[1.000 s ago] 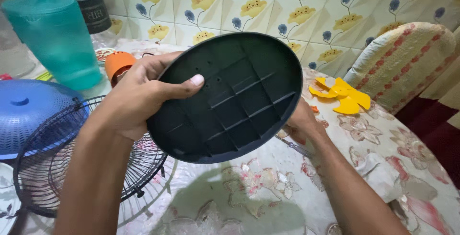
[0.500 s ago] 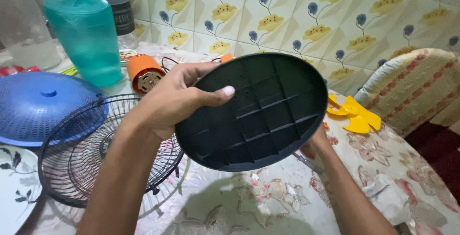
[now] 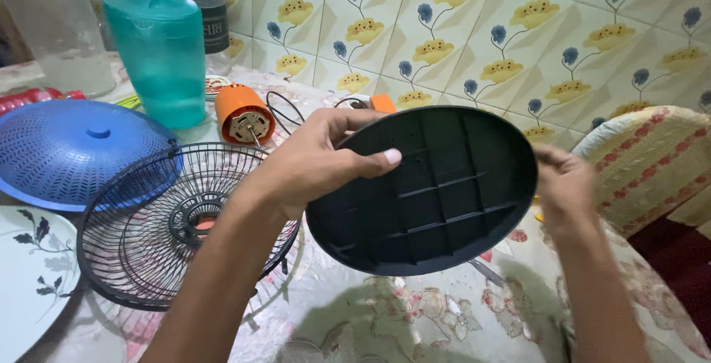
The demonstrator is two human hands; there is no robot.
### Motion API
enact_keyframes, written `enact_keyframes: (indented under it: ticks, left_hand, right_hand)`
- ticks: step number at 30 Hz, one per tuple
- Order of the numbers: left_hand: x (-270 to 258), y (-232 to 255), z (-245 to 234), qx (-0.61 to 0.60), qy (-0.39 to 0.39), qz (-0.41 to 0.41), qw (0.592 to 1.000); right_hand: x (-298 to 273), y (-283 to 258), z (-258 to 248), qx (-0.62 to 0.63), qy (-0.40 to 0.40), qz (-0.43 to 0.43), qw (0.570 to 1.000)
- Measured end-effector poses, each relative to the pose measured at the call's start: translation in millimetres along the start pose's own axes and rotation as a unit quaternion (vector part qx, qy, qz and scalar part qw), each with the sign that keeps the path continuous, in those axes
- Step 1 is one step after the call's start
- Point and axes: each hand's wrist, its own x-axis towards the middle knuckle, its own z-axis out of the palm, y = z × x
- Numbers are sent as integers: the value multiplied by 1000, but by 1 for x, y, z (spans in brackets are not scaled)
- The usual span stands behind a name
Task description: The person wipes the black fan base with a cloth, then attaches the orange neck to the base and secures it with a screw. They insert a metal bracket into the base and fasten it with another screw. Finally, they pick up the fan cage and motor housing, preparing to attach them.
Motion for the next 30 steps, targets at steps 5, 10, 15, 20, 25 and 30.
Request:
enact_keyframes:
  ticks: [5,10,15,20,25,30]
  left_hand:
    - [3,-4,12,24,32,6,999]
    - [5,-8,25,32,23,27,999]
    - [5,-14,33,28,12,38,999]
    - [7,-20,36,7,-13,103,995]
    - [6,-21,40,0,-17,93,996]
    - [4,-20,41,29,-14,110,993]
  right_hand:
    - [-61,-132,12,-69,-47,-190,978]
    - [-121,-188,48,-278,-19,-434,856]
    - [-143,-192,71,-318,-48,-473,820]
    - [-149,-182,78,-303,-30,-453,838]
    - [-151,-173,79,-322,-6,-476,818]
    - [-151,-167,80,-329,14,-504,798]
